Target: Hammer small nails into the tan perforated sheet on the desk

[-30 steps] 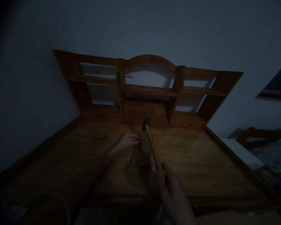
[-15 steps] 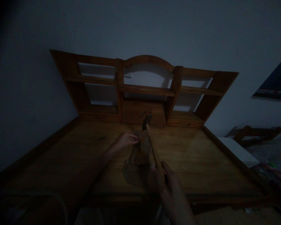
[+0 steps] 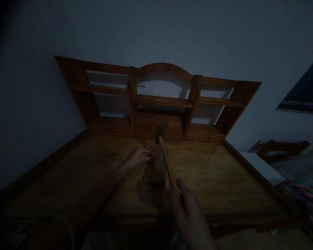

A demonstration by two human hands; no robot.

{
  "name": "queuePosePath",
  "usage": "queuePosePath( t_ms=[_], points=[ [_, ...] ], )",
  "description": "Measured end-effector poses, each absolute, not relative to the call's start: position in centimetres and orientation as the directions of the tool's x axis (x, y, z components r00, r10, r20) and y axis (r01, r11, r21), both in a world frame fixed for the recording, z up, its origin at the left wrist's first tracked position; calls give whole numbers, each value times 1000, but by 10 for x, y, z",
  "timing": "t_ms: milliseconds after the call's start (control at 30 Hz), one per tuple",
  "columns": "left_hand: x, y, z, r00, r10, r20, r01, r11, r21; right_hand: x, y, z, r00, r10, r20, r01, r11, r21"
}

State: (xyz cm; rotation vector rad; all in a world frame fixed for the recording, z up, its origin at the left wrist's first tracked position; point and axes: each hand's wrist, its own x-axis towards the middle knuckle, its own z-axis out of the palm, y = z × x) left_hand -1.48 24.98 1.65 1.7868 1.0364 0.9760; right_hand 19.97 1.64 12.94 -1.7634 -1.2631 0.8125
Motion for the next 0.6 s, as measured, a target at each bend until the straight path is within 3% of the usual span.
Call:
queuePosePath(
  t_ms=[167, 500, 600],
  points=[
    [-15, 248, 17, 349, 918, 186, 225, -275, 935, 201, 14, 135, 310, 951, -1, 451, -148, -880],
    [-15, 247, 19, 351, 920, 175, 240, -269, 933, 200, 20, 118, 267, 960, -79, 429, -192, -883],
    [-16, 245, 21, 363, 911, 194, 261, -299, 918, 203, 25, 113, 176, 978, -116, 445, -184, -876]
  ],
)
